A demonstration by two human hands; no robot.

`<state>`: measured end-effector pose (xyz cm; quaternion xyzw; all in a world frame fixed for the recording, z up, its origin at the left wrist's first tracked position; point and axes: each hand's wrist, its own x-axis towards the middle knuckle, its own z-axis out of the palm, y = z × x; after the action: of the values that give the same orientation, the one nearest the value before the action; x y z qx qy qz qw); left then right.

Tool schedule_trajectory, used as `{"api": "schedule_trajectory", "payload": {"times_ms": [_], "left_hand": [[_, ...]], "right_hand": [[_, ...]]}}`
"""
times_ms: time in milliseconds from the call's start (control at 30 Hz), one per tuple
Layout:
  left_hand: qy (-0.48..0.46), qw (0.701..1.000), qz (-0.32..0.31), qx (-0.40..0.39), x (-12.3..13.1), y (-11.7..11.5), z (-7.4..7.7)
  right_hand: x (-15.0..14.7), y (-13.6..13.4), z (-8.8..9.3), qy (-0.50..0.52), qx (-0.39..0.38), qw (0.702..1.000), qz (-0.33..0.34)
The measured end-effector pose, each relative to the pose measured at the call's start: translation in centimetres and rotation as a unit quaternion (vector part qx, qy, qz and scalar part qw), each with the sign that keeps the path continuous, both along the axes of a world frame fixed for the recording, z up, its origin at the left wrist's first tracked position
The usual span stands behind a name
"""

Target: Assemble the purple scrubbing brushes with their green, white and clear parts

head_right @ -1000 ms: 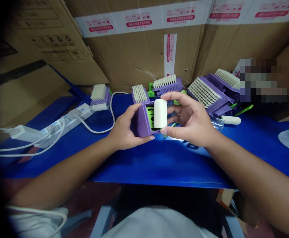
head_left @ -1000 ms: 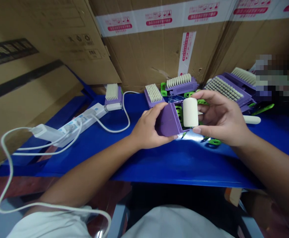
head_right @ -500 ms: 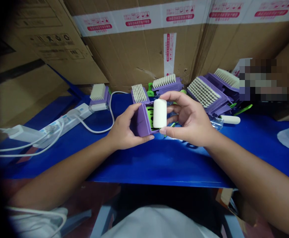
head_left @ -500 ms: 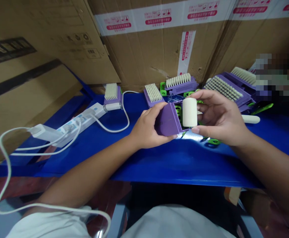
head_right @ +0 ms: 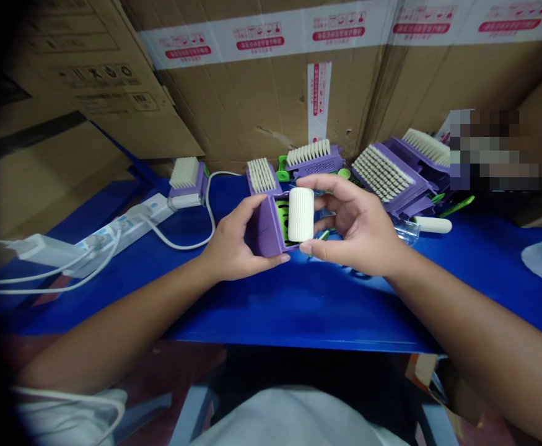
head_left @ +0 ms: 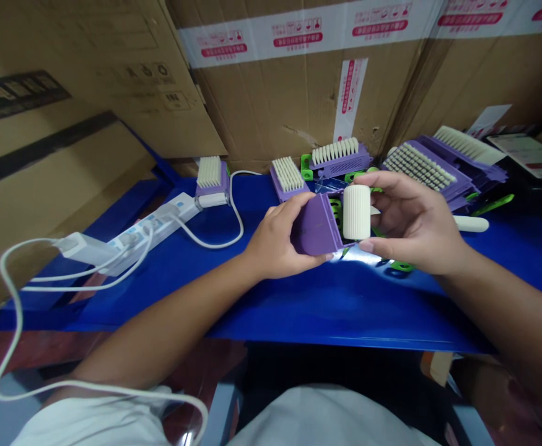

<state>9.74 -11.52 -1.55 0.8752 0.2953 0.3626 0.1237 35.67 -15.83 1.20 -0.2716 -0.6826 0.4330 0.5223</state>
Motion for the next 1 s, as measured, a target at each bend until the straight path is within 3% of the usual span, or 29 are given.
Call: {"api": "schedule_trajectory", "payload": {"times_ms": [233,700,1000], "left_hand": [[0.006,1.0,0.007,-0.002,0.02,0.01,-0.11],[0.028,0.999,0.022,0.012,0.12,-0.27,0.02],[0.019,0.999,0.009,0.025,0.16,-0.3,-0.02]], "right_hand": [[0.12,-0.04,0.11,0.001,0.008,1.0,0.014],[0.04,-0.01,0.05,-0.076,0.026,0.996,-0.037],[0.14,-0.17,0.01,-0.075,0.03,0.996,-0.029]]}}
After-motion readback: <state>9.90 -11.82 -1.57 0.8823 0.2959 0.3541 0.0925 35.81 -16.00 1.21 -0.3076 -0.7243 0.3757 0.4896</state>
